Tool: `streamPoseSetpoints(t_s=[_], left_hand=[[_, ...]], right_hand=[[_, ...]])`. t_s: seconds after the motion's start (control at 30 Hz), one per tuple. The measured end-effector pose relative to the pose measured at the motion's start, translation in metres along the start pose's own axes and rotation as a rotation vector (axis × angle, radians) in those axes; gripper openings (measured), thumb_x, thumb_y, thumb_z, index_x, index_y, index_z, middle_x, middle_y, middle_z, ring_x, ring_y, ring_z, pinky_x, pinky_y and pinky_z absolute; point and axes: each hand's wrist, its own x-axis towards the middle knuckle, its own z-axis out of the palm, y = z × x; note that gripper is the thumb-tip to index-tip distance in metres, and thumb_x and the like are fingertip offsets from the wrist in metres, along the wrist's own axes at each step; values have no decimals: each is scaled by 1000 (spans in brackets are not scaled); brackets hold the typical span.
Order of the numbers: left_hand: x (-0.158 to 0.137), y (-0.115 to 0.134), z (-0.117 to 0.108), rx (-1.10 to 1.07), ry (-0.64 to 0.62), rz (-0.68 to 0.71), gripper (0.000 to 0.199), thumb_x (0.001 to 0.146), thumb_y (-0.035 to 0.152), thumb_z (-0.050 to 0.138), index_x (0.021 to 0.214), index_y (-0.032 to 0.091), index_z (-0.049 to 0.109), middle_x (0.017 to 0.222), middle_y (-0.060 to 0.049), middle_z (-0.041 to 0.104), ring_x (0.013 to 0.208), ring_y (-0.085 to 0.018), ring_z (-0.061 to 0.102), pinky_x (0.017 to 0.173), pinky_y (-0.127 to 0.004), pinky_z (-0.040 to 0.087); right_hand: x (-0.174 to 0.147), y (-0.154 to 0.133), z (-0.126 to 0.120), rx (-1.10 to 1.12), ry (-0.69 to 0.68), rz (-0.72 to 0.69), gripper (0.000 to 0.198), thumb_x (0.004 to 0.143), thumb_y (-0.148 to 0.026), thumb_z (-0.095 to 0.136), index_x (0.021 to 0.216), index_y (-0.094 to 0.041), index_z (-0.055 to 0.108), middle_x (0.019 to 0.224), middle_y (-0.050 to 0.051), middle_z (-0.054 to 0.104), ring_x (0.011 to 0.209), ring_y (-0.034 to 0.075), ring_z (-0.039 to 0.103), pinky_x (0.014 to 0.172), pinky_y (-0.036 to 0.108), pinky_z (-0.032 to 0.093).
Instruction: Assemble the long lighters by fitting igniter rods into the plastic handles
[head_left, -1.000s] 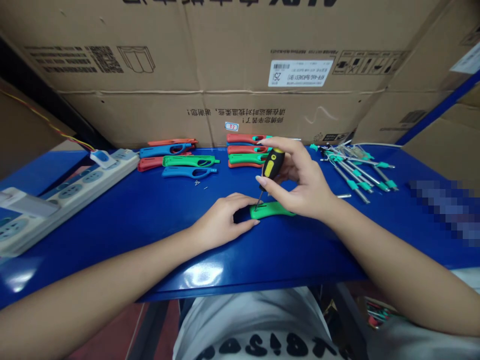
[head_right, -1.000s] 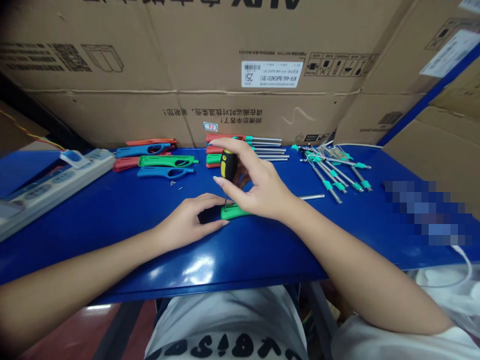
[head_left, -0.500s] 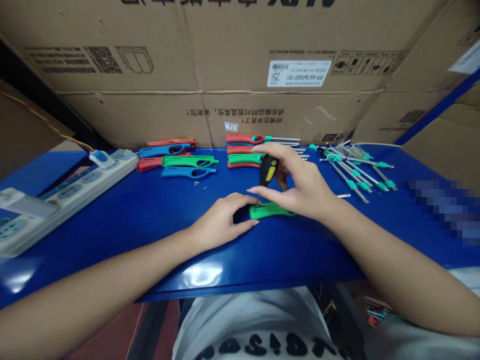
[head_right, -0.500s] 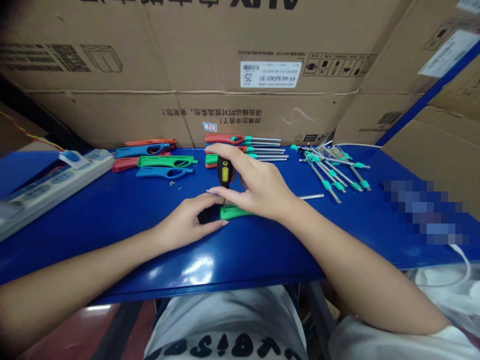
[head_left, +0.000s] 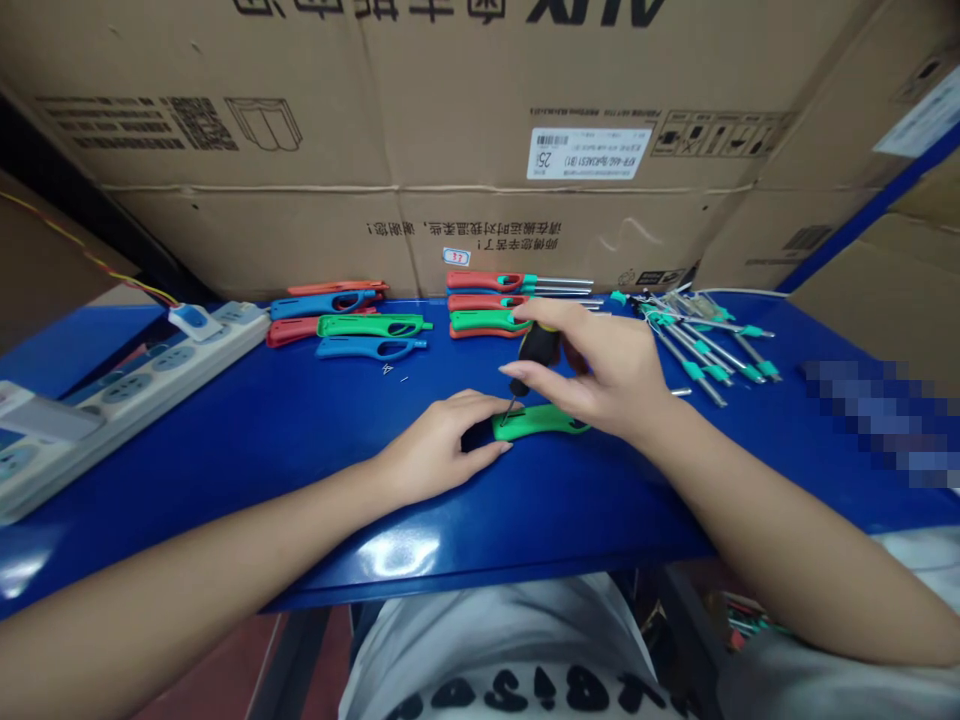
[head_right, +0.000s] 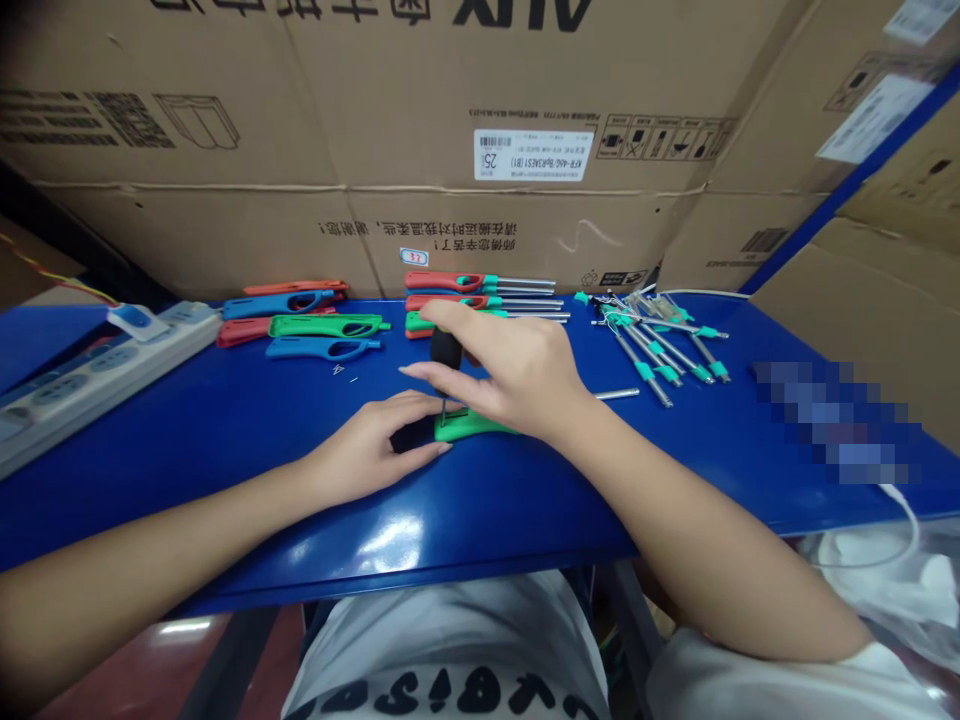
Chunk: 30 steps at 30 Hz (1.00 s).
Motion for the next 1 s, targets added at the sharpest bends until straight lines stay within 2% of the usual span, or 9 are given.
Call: streamPoseSetpoints(t_s=[0.13,0.2,0.33,0.4,0.57,0.63,0.77,0.87,1.0], left_hand=[[0,-2,0,1,-4,-13,34,91,24,67,125,22,65,120,-6,73,110,-22,67,98,-37,53],[0,-3,0,15,-5,-18,33,91,25,68,123,22,66,119,-5,74,108,-22,68,97,-37,53],[0,-3,0,29,-6,-1,32,92,27,68,124,22,65,124,-5,72,115,-22,66,102,-37,51],[0,-3,0,25,-13,5,33,92,28,68,124,22,65,123,-5,72,115,-22,66,102,-36,51],[0,-2,-1,22,-39,5,32,92,30,69,123,23,65,120,-4,74,110,-21,68,99,-35,52],[0,-1,-1,30,-42,7,32,92,31,69,123,23,66,121,-4,74,110,-22,68,100,-36,52],[0,-1,-1,40,-43,29,33,92,32,69,124,24,65,123,-5,73,114,-23,67,101,-38,52],[0,-1,-2,44,-54,43,34,93,32,69,126,23,65,121,-5,73,110,-22,67,98,-37,53],[0,0,-3,50,-63,43,34,92,32,69,125,22,65,119,-5,74,106,-22,68,96,-35,53]], right_hand=[[5,-7,-2,236,-141,81,39,106,-34,38,140,-24,54,123,7,71,93,17,72,83,32,59],[5,-7,-1,275,-175,108,40,106,-36,40,142,-24,52,129,6,69,88,15,71,78,29,59],[3,0,-3,31,-50,11,39,92,-49,66,119,-21,67,113,8,76,83,19,72,79,31,58],[3,2,-5,-6,-16,-40,36,93,-48,63,115,-19,69,107,8,77,91,21,72,84,32,57],[6,-3,-3,344,-196,118,39,106,-33,36,141,-22,51,120,6,71,88,14,70,81,29,58],[5,-2,0,397,-175,149,37,103,-41,48,132,-22,57,119,6,70,87,14,70,78,29,58],[3,5,2,233,-5,29,37,87,-54,70,103,-20,68,102,6,73,97,20,69,91,34,56],[4,5,0,303,-82,49,37,102,-47,48,124,-21,62,112,7,71,92,16,68,89,32,56],[5,4,3,612,-269,201,46,106,-43,38,146,-21,43,109,5,71,60,8,61,59,21,55]])
